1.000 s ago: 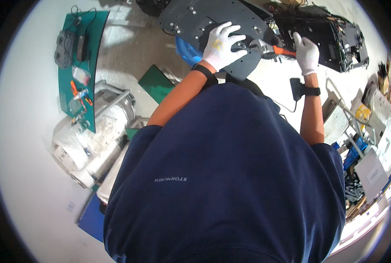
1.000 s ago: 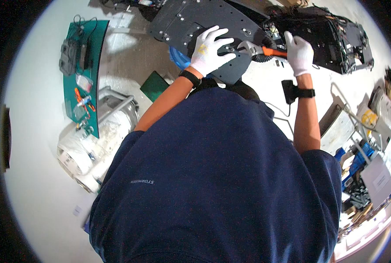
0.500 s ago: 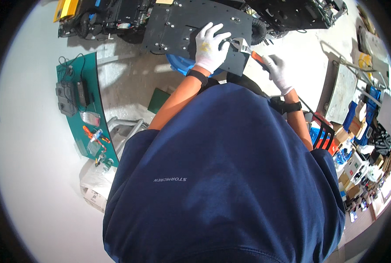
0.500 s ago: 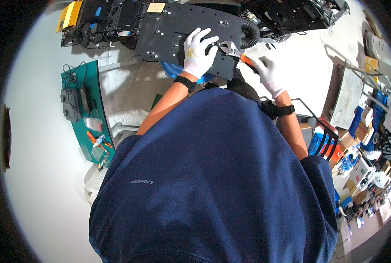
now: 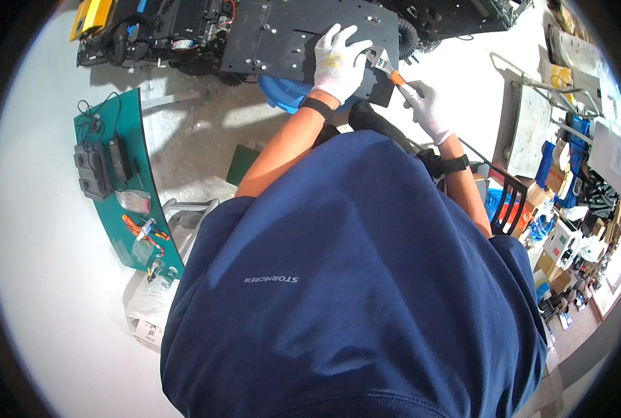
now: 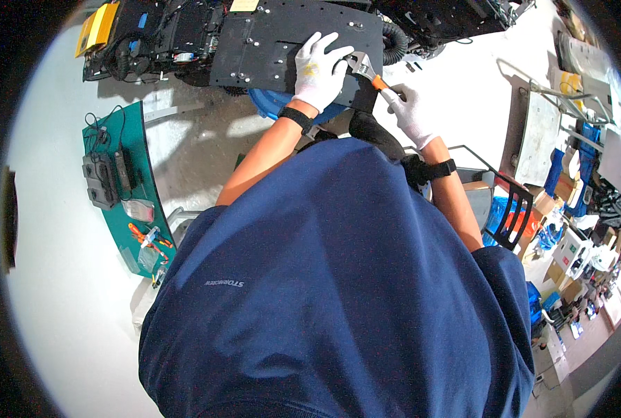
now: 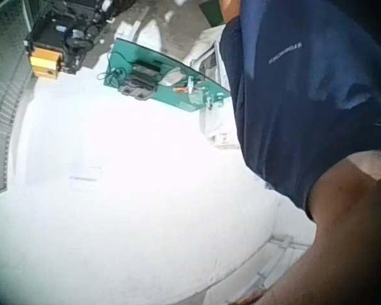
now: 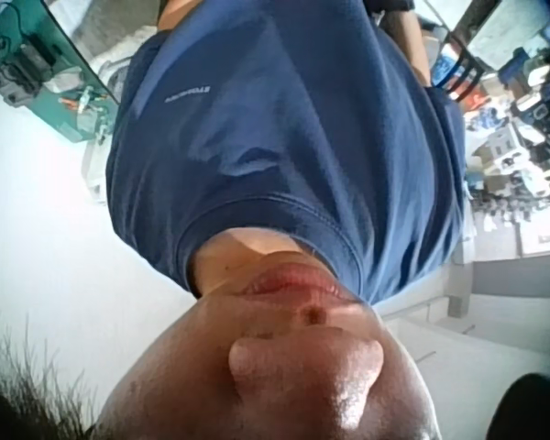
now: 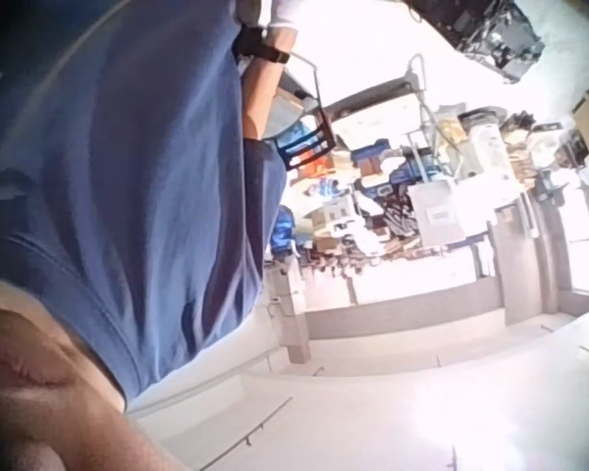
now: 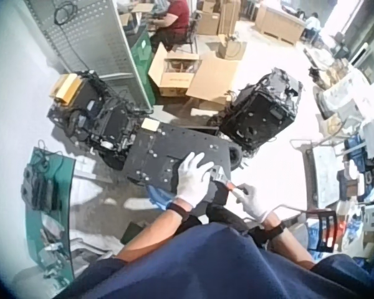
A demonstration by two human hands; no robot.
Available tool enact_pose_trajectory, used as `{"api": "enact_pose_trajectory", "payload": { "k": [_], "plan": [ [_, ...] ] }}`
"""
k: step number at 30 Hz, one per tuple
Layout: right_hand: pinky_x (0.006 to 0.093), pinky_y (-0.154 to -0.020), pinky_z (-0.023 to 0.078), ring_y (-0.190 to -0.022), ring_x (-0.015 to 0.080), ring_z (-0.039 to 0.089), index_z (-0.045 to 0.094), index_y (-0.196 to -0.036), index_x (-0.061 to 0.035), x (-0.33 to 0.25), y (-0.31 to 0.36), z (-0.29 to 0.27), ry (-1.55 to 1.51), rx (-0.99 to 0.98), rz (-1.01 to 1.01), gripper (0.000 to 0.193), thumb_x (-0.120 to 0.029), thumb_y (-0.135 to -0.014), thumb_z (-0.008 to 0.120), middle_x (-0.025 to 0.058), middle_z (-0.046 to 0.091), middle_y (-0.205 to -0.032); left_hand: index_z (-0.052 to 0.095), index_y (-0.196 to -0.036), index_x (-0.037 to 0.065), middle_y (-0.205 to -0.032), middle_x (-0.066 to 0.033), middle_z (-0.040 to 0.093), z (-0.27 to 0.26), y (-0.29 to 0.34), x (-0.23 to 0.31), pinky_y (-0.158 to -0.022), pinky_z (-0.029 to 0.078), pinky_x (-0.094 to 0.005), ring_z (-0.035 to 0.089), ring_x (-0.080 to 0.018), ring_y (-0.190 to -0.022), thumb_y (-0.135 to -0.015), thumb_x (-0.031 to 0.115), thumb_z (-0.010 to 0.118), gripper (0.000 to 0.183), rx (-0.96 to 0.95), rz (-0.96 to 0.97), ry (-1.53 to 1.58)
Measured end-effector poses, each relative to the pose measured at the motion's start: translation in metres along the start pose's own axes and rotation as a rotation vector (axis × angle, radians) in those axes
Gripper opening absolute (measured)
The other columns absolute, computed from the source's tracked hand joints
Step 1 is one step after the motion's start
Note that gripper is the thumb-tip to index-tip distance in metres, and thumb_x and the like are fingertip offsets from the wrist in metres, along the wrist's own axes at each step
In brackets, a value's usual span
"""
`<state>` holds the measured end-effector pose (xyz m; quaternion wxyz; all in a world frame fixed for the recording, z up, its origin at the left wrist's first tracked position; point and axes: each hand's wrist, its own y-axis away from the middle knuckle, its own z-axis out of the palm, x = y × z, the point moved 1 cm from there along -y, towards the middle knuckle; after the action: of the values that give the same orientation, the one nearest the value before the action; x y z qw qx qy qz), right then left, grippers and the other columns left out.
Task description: Using pliers and a screwdriver to assemble or repair parts on an industrial machine with a blue dome.
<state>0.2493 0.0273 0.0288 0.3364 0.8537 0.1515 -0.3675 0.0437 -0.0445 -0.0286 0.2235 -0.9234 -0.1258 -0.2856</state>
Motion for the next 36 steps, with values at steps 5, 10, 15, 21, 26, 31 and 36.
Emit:
{"api": "enact_pose_trajectory", "payload": {
  "k": [5, 10, 15, 21, 26, 31, 36],
  "plan": [
    [0.0235, -0.044, 0.039, -0.048, 0.0066, 0.05, 0.066, -0.105, 0.0025, 0.001, -0.003, -0.001, -0.01, -0.025, -0.003, 0.037, -0.032, -0.094, 0.063, 0.0027, 0.06, -0.064, 0.072, -0.106, 0.023, -0.131, -0.0062, 0.054, 0.0, 0.001, -0.001, -0.107, 0.031, -0.0485, 0.04, -0.0327, -0.129, -0.08, 0.019, 0.064, 0.028, 0.035, -0.014, 0.004],
    [0.0229, -0.042, 0.039, -0.045, 0.0066, 0.049, 0.067, -0.105, 0.0024, 0.004, -0.011, -0.008, 0.018, -0.086, 0.006, 0.039, -0.035, -0.093, 0.063, 0.0023, 0.06, -0.063, 0.072, -0.109, 0.024, -0.132, -0.0049, 0.055, 0.001, 0.004, -0.003, -0.108, 0.032, -0.0476, 0.04, -0.0323, -0.129, -0.083, 0.022, 0.064, 0.028, 0.039, 0.008, -0.018],
    [0.0233, -0.042, 0.04, -0.044, 0.0068, 0.05, 0.069, -0.093, 0.0008, -0.013, -0.035, -0.038, 0.226, -0.195, 0.031, 0.04, -0.039, -0.093, 0.062, 0.0015, 0.06, -0.06, 0.072, -0.108, 0.024, -0.131, -0.0036, 0.056, 0.0, 0.005, -0.002, -0.107, 0.033, -0.0468, 0.042, -0.0311, -0.128, -0.082, 0.024, 0.067, 0.027, 0.054, -0.017, -0.053],
    [0.0261, -0.041, 0.039, -0.044, 0.0082, 0.051, 0.067, -0.073, -0.0009, -0.052, -0.09, -0.075, 0.543, -0.342, -0.101, 0.052, -0.051, -0.086, 0.067, 0.0028, 0.058, -0.055, 0.068, -0.112, 0.019, -0.135, -0.0034, 0.052, -0.007, 0.003, 0.005, -0.11, 0.032, -0.0463, 0.04, -0.0278, -0.133, -0.081, 0.029, 0.069, 0.033, 0.001, -0.076, -0.06],
    [0.0386, -0.055, 0.048, -0.054, 0.0283, 0.063, 0.07, -0.076, 0.0035, -0.075, -0.155, -0.073, 0.793, -0.341, -0.267, 0.062, -0.056, -0.09, 0.058, 0.018, 0.059, -0.056, 0.061, -0.123, 0.012, -0.136, -0.0039, 0.052, -0.009, 0.003, 0.012, -0.11, 0.032, -0.0441, 0.04, -0.0263, -0.133, -0.079, 0.034, 0.072, 0.05, 0.03, -0.161, -0.087],
    [0.0435, -0.068, 0.051, -0.074, 0.0394, 0.066, 0.071, -0.08, -0.0018, -0.115, -0.21, -0.054, 1.082, -0.331, -0.736, 0.055, -0.054, -0.091, 0.056, 0.0226, 0.065, -0.074, 0.065, -0.117, 0.012, -0.133, -0.0048, 0.055, -0.007, 0.003, 0.014, -0.108, 0.037, -0.0407, 0.045, -0.0255, -0.13, -0.073, 0.037, 0.075, 0.052, 0.111, -0.202, -0.071],
    [0.0461, -0.071, 0.052, -0.078, 0.0388, 0.065, 0.071, -0.086, -0.0072, -0.15, -0.241, -0.017, 1.191, -0.458, -1.13, 0.051, -0.054, -0.092, 0.052, 0.0194, 0.067, -0.078, 0.068, -0.108, 0.011, -0.124, -0.0046, 0.062, -0.004, 0.004, 0.01, -0.103, 0.043, -0.0391, 0.054, -0.0247, -0.121, -0.067, 0.036, 0.08, 0.049, 0.229, -0.15, -0.087]
  ]
}}
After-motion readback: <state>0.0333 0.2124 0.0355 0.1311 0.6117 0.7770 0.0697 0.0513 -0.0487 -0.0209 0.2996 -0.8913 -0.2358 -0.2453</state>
